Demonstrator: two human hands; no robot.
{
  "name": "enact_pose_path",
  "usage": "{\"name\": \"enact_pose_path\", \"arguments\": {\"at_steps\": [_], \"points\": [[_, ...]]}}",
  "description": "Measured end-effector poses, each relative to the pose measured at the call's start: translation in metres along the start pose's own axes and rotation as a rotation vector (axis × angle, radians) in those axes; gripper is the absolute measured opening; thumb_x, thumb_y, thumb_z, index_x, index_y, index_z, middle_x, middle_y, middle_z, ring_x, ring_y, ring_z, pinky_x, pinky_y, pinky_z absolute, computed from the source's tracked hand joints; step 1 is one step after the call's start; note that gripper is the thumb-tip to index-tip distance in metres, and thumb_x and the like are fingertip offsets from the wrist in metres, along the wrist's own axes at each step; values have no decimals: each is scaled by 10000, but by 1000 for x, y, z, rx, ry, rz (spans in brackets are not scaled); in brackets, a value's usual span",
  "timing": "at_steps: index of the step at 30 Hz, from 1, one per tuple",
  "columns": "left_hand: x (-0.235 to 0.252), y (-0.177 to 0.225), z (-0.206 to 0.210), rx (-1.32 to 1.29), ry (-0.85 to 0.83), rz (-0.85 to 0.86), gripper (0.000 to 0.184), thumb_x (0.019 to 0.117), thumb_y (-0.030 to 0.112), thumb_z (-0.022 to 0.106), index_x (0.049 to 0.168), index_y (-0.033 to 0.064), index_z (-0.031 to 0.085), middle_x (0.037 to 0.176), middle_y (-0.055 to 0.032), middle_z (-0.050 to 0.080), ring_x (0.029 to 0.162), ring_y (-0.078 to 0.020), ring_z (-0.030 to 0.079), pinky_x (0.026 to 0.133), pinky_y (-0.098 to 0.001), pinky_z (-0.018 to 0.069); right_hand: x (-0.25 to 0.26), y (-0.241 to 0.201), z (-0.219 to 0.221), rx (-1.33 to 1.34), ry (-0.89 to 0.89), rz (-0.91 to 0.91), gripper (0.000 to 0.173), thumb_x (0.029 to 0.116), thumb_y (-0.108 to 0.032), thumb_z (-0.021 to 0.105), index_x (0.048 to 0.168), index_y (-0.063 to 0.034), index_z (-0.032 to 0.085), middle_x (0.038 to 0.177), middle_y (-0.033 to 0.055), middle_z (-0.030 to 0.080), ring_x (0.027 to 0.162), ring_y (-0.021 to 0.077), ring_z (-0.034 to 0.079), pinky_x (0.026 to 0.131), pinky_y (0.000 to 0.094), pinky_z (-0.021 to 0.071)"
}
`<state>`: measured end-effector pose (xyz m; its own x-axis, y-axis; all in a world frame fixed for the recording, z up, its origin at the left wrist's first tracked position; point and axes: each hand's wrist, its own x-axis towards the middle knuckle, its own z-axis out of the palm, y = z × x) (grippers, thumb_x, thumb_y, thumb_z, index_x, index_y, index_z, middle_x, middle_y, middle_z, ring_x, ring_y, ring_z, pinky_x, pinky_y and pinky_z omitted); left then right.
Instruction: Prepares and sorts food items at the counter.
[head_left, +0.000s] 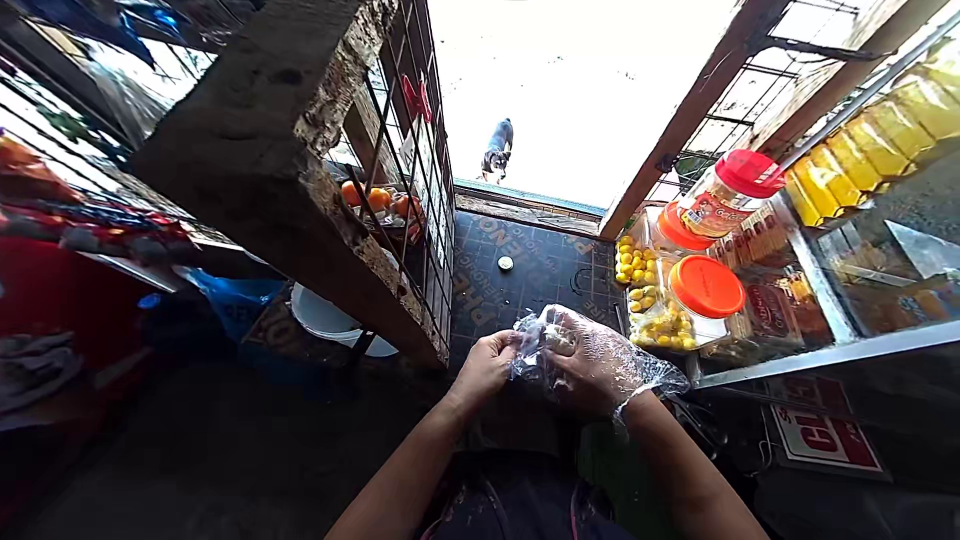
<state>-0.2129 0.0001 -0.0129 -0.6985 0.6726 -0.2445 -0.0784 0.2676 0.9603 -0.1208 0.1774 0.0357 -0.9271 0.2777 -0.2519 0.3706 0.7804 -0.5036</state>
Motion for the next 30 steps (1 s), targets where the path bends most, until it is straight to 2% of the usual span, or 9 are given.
{"name": "enact_pose_path", "arguments": {"at_steps": [4, 8, 11, 17, 21, 24, 25, 28, 30], "points": [[0, -3, 2, 51, 167, -14, 265, 1062, 90, 454, 1128, 42, 706, 1012, -27, 709, 899, -31, 644, 839, -248, 519, -20, 27, 7, 551, 189, -101, 433, 876, -213, 752, 1274, -58, 677, 1188, 28, 723, 1094, 55, 665, 1004, 265, 532], [0, -3, 4, 47, 202, -10, 269, 1054, 66, 448, 1106, 34, 710, 976, -17, 709, 867, -13, 639, 812, -225, 516, -47, 50, 25, 1073, 314, -27, 621, 837, -216, 759, 1346, 68, 543, 1148, 103, 715, 1035, 131, 694, 926, 301, 584], [1, -5, 5, 45, 204, -11, 274, 1054, 68, 448, 1119, 34, 713, 1017, -32, 723, 908, -19, 657, 841, -234, 528, -69, 59, 40, 1204, 564, 15, 575, 886, -91, 705, 1386, 87, 485, 1208, 140, 679, 1070, 169, 689, 935, 319, 592], [-6, -11, 13, 53, 341, 85, 317, 1025, 114, 490, 1297, 36, 632, 1107, -95, 704, 947, -97, 668, 851, -299, 544, -54, 42, 52, 1383, 955, -5, 436, 943, -7, 556, 1353, 40, 415, 1135, 95, 657, 997, 144, 688, 859, 327, 607], [-31, -13, 25, 175, 542, 402, 707, 884, 388, 748, 1374, -69, 522, 1159, -146, 709, 1022, -130, 690, 887, -310, 574, -14, 23, 55, 1370, 901, -5, 561, 880, 39, 644, 1381, 52, 391, 1138, 120, 645, 995, 129, 677, 864, 313, 602], [-43, -14, 40, 240, 532, 687, 661, 851, 375, 814, 1267, -87, 591, 1032, -188, 688, 775, -121, 650, 658, -255, 555, 0, 16, 55, 1350, 804, 54, 647, 852, 16, 717, 1408, 49, 387, 1157, 144, 644, 1007, 128, 678, 877, 293, 596], [-43, -14, 45, 313, 489, 732, 622, 849, 373, 815, 1263, -50, 625, 984, -173, 696, 755, -143, 659, 668, -276, 569, 1, 14, 55, 1353, 784, 66, 657, 847, 10, 711, 1413, 42, 380, 1158, 141, 642, 1003, 124, 676, 872, 291, 594], [-28, -15, 59, 646, 373, 679, 710, 810, 399, 823, 1376, 21, 620, 924, -159, 736, 627, -271, 698, 552, -438, 586, -5, 12, 55, 1266, 749, 85, 612, 851, -5, 712, 1387, 57, 425, 1116, 136, 670, 972, 119, 689, 858, 291, 598], [-19, -8, 64, 815, 304, 493, 727, 805, 390, 830, 1406, 45, 613, 954, -197, 746, 684, -368, 727, 592, -542, 582, -17, 16, 51, 973, 754, 92, 576, 832, -61, 737, 1345, 73, 511, 1090, 126, 710, 957, 114, 708, 856, 294, 599]]}}
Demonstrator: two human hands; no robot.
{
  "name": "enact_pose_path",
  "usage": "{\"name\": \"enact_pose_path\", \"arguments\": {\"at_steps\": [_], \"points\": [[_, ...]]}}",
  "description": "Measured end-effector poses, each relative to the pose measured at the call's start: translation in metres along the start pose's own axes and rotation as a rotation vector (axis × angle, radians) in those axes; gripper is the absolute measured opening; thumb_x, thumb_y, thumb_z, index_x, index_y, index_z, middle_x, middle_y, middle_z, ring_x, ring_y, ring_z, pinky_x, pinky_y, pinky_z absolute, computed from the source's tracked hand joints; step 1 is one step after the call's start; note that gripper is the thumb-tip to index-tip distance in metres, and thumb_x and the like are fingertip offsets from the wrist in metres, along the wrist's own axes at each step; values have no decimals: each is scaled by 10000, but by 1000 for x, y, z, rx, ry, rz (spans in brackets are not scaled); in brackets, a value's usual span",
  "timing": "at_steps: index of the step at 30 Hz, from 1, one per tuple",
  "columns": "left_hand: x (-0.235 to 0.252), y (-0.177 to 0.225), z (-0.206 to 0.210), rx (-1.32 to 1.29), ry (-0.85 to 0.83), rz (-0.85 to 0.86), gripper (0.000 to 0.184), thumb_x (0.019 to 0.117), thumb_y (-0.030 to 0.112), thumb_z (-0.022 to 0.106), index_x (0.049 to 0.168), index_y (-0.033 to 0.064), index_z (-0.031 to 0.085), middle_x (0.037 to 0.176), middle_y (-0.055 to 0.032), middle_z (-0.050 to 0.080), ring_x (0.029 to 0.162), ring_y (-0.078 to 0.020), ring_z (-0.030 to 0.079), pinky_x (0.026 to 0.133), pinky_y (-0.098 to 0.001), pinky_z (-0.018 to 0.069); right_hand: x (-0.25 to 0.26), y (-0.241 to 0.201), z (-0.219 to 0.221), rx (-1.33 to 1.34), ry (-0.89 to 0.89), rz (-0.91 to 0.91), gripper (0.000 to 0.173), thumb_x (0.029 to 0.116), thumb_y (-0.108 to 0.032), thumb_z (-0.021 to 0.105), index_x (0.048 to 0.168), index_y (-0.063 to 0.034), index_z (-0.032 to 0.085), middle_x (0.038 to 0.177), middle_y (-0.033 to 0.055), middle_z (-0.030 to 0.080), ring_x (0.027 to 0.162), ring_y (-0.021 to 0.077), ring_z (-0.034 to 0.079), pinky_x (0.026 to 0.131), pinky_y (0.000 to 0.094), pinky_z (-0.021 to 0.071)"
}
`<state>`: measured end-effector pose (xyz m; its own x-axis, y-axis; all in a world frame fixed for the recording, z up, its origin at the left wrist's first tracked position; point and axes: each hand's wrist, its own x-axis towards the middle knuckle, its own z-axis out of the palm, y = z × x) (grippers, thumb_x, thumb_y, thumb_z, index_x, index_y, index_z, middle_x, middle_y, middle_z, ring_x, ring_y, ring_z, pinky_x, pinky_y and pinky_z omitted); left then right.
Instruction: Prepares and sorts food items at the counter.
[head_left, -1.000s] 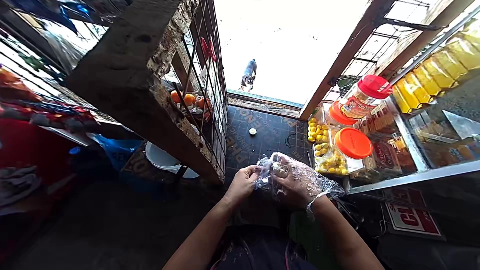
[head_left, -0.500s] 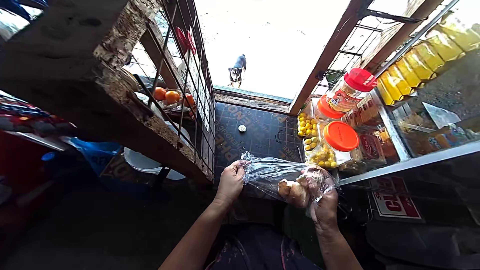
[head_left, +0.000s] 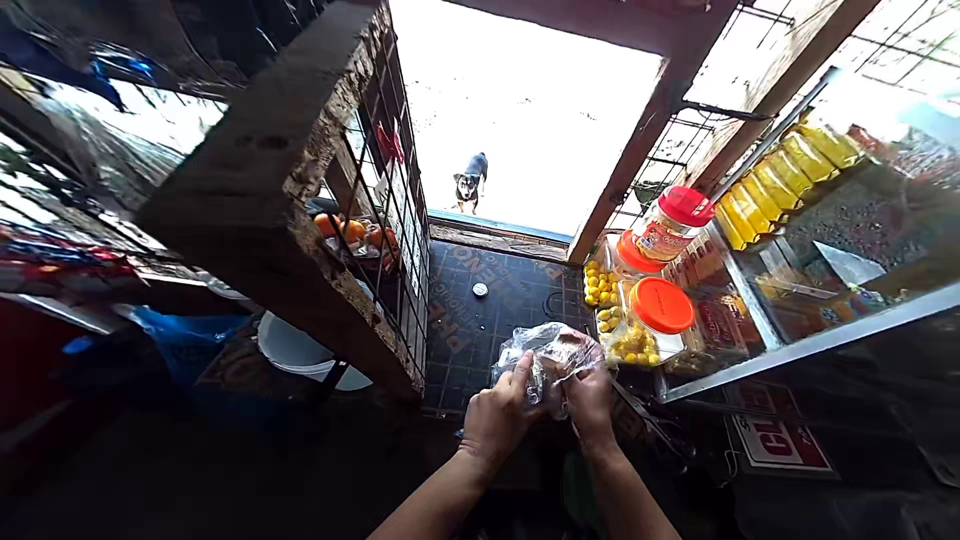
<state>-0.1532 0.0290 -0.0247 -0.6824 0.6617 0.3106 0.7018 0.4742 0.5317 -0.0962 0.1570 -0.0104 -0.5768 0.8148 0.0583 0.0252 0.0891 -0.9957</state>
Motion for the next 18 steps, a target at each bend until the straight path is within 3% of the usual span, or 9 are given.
{"name": "enact_pose_path", "arguments": {"at_steps": [3, 5, 7, 9, 11, 13, 15, 17, 18], "points": [[12, 10, -9, 77, -175, -139, 666, 875, 369, 775, 1437, 64, 589, 1026, -212, 747, 805, -406, 739, 697, -568, 580, -13, -7, -21, -473, 31, -283, 544, 805, -227, 787, 1236, 76, 651, 1099, 186, 731, 969, 229, 732, 868, 409, 597], [13, 9, -6, 72, -140, -142, 644, 868, 353, 778, 1414, 57, 609, 993, -209, 747, 784, -402, 738, 675, -561, 580, -23, -6, -29, -588, 70, -431, 496, 802, -298, 763, 1162, 38, 703, 1025, 137, 759, 893, 172, 750, 801, 346, 621], [14, 5, -2, 63, -98, -136, 649, 860, 367, 783, 1405, 55, 620, 985, -202, 750, 766, -394, 739, 660, -556, 583, -35, -5, -38, -659, 74, -464, 497, 786, -329, 744, 1124, 34, 724, 948, 117, 767, 826, 158, 748, 754, 329, 615], [16, 3, -1, 42, -81, -145, 664, 865, 384, 773, 1415, 48, 609, 995, -204, 750, 771, -393, 740, 666, -557, 584, -46, -10, -54, -674, -12, -351, 488, 762, -331, 745, 1119, 1, 737, 911, 98, 769, 808, 160, 748, 743, 362, 613], [16, -2, 3, -13, -34, -138, 679, 855, 376, 786, 1411, 30, 607, 1017, -206, 751, 775, -395, 742, 672, -563, 586, -53, -22, -78, -561, -211, -145, 509, 785, -267, 765, 1208, 9, 698, 993, 93, 769, 889, 153, 743, 816, 384, 607], [15, -12, 12, -135, 92, -67, 729, 802, 350, 836, 1390, -14, 603, 1021, -199, 754, 759, -369, 748, 665, -544, 603, -50, -40, -97, -257, -427, 22, 615, 839, -217, 749, 1355, 48, 546, 1068, 55, 751, 923, 107, 732, 825, 323, 618], [15, -24, 18, -303, 209, 18, 846, 764, 379, 862, 1407, -67, 540, 1000, -190, 751, 774, -308, 747, 700, -485, 620, -37, -56, -100, 152, -593, 101, 752, 885, -369, 753, 1448, -16, 401, 1153, 44, 723, 928, 145, 730, 751, 346, 633], [13, -28, 14, -415, 275, 50, 936, 730, 435, 864, 1411, -96, 504, 976, -181, 754, 822, -241, 749, 767, -399, 619, -10, -71, -79, 439, -656, 169, 791, 859, -496, 761, 1469, -110, 438, 1198, 80, 702, 919, 194, 725, 680, 357, 629], [10, -28, 12, -450, 298, 59, 955, 724, 457, 865, 1404, -105, 500, 955, -182, 752, 824, -220, 747, 773, -374, 618, 9, -78, -61, 518, -653, 197, 753, 875, -502, 740, 1456, -113, 461, 1198, 88, 695, 923, 187, 717, 683, 335, 619]]}}
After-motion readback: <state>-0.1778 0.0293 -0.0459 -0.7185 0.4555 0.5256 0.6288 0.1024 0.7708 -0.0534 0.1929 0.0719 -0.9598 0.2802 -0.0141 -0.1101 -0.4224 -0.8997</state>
